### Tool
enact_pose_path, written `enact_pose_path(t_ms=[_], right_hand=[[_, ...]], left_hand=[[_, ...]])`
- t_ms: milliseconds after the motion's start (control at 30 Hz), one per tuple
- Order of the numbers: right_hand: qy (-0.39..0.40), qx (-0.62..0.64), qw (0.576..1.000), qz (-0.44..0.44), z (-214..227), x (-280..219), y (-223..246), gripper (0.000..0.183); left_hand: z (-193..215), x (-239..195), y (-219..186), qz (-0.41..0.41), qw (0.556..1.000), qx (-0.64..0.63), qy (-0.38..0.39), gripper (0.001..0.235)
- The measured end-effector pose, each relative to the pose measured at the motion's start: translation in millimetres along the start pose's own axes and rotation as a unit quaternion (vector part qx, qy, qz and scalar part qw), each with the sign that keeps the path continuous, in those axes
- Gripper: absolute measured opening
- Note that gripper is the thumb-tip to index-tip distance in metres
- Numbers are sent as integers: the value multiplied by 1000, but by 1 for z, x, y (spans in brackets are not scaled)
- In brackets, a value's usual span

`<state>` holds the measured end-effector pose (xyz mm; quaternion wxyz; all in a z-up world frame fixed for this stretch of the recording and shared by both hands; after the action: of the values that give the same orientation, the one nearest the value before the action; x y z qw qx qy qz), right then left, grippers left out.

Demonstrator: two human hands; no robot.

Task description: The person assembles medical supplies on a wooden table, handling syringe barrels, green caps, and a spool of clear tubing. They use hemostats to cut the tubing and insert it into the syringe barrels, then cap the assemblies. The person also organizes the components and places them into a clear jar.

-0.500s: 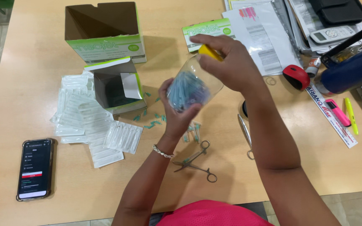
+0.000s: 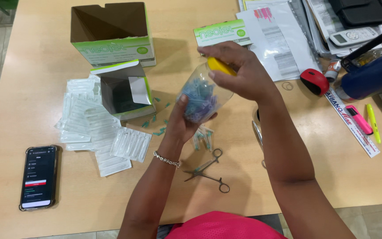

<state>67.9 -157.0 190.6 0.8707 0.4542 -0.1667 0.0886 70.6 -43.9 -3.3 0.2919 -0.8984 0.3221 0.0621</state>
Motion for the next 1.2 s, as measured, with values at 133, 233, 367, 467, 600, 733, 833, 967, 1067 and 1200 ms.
enact_pose_path(t_ms=[133, 233, 367, 467, 600, 733, 833, 967, 1067, 1200], right_hand=[[-57, 26, 977, -205, 6, 1, -27, 43], [-55, 62, 953, -292, 5, -4, -36, 46], [-110, -104, 986, -66, 6, 13, -24, 34], [-134, -229, 964, 16, -18, 27, -48, 40], [-97, -314, 944, -23, -57, 50, -105, 54], [-100, -315, 944, 19, -72, 60, -114, 43], [-131, -332, 931, 82, -69, 47, -93, 46], [-210, -327, 891, 235, -54, -8, -49, 26], [-161, -277, 923, 212, -67, -62, -77, 21], [-64, -192, 978, 58, -100, -116, -141, 25]], left_hand=[[-26, -35, -43, -350, 885, 305, -32, 90], [-39, -55, -47, -563, 714, 416, -10, 109], [-21, -36, -44, -422, 751, 500, -89, 124], [-8, -43, -41, -422, 718, 545, -99, 97], [8, -72, -37, -483, 600, 633, -77, 49], [12, -104, -52, -542, 528, 651, -68, 25], [12, -120, -52, -545, 474, 691, -36, 14], [43, -120, -53, -507, 469, 721, -62, 17], [74, -121, -44, -460, 447, 763, -86, 20], [87, -125, -31, -428, 444, 781, -95, 18]])
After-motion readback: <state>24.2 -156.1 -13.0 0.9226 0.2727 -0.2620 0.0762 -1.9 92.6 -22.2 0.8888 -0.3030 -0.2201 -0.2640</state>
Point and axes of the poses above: each hand's wrist, its own x-axis towards the middle knuckle, its own z-axis out of the back of the hand, y = z × x, the point moved 9 cm from there along x, towards the middle knuckle, and after that the axes turned 9 degrees about -y, right-handed, at the moved point
